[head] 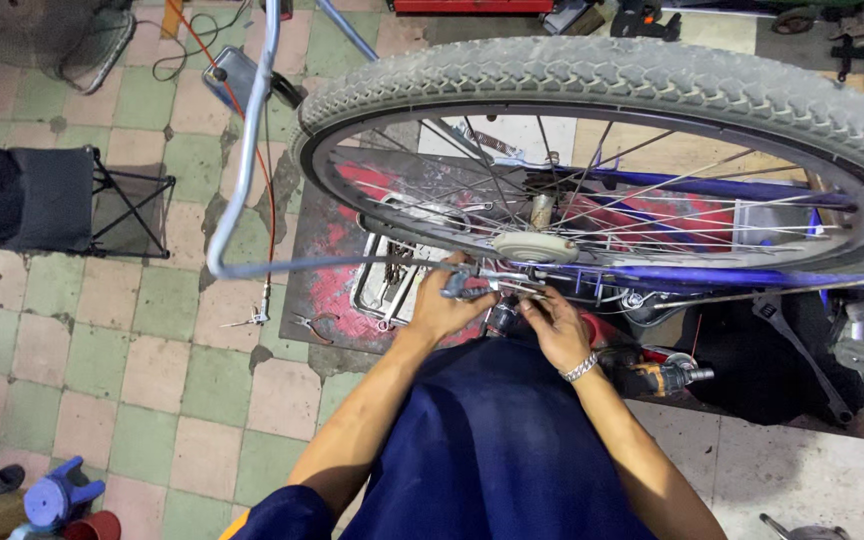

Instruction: The person works on the rear wheel hub of a bicycle mounted on a repair stand. They use a wrench to tighten bolts on the hub and a power drill to adjust components on the wheel axle. The person also handles a small white plastic part near the wheel.

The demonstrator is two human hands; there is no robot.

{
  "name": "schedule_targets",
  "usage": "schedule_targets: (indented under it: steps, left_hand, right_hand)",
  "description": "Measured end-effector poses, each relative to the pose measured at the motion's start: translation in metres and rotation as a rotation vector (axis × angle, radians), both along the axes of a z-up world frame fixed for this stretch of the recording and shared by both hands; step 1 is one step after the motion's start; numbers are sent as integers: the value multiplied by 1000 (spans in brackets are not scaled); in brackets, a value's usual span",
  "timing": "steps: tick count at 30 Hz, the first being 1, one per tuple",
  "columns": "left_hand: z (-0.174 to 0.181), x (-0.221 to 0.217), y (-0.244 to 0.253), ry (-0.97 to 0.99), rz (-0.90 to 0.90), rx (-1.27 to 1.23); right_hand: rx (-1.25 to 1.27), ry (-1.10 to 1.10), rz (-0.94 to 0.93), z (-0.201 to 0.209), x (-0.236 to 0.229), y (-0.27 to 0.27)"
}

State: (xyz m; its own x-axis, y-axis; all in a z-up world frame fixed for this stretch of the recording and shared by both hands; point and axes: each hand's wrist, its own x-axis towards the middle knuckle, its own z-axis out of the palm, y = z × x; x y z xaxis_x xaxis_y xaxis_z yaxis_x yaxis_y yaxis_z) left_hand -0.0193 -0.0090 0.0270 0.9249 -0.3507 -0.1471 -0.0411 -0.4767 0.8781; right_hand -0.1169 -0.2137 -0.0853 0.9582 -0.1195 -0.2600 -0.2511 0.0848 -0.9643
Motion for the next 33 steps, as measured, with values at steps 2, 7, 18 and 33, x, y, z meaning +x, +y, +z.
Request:
schedule_targets:
  steps: [2,7,18,33]
  left_hand:
    - [3,-2,-2,-194,-7,11]
    - [25,-5,-5,-173,-39,115]
    - [34,-2,-19,-51,-41,-45]
    - [-18,14,3,-86,4,-172]
  right_hand:
    - [11,-13,-4,-4,1,0]
    - [58,-4,5,-18,-1,0]
    - [58,-41,57,-1,0,2]
    - [-58,-59,15,-4,7,1]
